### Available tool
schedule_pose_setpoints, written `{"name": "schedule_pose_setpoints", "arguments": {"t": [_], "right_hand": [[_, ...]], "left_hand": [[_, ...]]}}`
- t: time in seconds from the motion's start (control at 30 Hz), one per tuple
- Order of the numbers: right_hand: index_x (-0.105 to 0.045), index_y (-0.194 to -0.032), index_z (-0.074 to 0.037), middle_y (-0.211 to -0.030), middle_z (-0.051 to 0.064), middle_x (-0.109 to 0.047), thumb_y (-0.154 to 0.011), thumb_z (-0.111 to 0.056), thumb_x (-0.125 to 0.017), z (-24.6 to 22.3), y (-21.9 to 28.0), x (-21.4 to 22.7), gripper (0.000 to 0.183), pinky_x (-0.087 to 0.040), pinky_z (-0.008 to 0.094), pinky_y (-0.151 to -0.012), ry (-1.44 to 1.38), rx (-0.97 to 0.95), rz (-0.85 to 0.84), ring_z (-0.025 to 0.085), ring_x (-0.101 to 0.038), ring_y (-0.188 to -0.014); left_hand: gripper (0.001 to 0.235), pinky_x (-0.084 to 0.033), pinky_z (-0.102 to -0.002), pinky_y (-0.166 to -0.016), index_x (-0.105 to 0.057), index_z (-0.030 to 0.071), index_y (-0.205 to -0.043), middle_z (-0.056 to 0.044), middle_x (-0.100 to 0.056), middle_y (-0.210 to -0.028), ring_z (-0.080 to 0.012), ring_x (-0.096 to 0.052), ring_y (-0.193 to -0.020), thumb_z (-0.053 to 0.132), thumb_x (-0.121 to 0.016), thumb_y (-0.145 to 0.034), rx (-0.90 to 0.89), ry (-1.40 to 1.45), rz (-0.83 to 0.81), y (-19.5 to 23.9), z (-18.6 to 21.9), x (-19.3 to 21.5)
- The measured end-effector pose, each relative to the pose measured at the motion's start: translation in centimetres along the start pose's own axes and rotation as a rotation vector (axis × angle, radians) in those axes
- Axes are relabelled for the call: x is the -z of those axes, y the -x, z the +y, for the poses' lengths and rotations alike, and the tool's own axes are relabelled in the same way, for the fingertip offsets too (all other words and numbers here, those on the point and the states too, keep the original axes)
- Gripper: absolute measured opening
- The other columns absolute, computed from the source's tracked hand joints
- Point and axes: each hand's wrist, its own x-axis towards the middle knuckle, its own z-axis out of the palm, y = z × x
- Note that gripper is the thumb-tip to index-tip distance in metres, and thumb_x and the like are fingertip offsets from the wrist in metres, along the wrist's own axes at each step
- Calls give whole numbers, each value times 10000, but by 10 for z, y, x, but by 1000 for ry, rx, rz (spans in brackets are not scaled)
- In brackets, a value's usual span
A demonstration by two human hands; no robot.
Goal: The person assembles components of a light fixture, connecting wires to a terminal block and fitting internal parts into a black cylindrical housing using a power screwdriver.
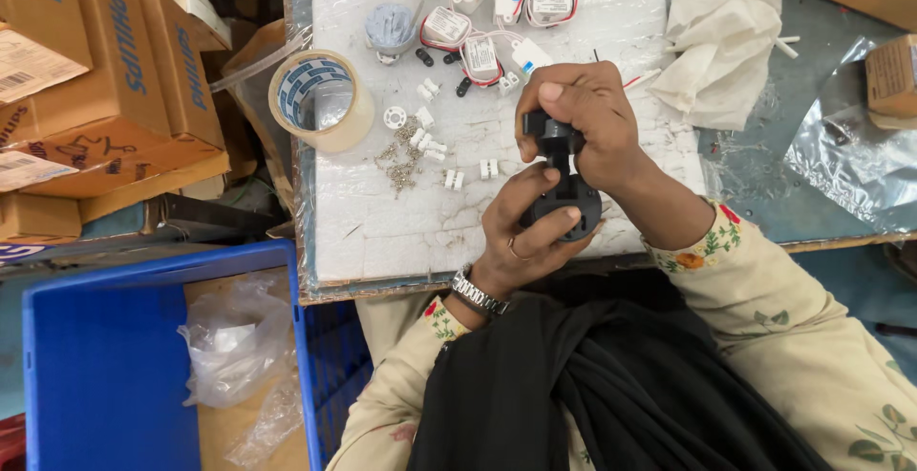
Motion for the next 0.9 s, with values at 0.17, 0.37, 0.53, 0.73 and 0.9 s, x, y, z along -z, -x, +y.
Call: {"name": "schedule_pose_setpoints", "arguments": {"t": [0.17,0.37,0.53,0.73,0.9], "right_hand": [[-641,-871,50,-770,107,-648,-1053,-303,-494,2,2,1,424,-486,258,-614,-20,-28,-39,134,-621,-664],[-650,-876,43,-776,93,-658,-1041,-310,-498,3,2,0,418,-487,254,-616,2,-11,-77,122,-622,-674],[-652,-877,37,-776,78,-654,-1028,-311,-501,3,1,3,408,-474,256,-626,-34,-50,-128,112,-602,-688],[-657,-855,34,-733,66,-628,-1013,-311,-506,0,-9,-3,409,-442,249,-577,-78,-106,-116,101,-573,-644],[-672,-987,20,-883,83,-654,-1099,-422,-435,17,-3,7,514,-478,264,-740,106,24,-146,118,-599,-812]], "left_hand": [[637,-642,-453,-945,-530,220,-1215,-128,-540,-1316,-349,-668,-1136,128,-975,-769,15,62,-21,5,-2,2],[681,-632,-460,-962,-485,232,-1244,-118,-546,-1334,-345,-673,-1147,111,-975,-786,-28,107,-75,5,-12,5],[682,-662,-420,-909,-487,250,-1264,-172,-529,-1345,-342,-692,-1142,90,-963,-803,16,172,-123,5,-10,7],[730,-659,-410,-906,-455,272,-1289,-194,-529,-1364,-328,-701,-1141,66,-952,-794,42,148,-76,3,-11,4],[759,-628,-468,-933,-440,249,-1324,-174,-474,-1382,-392,-640,-1153,109,-951,-780,-12,-22,0,7,-9,2]]}}
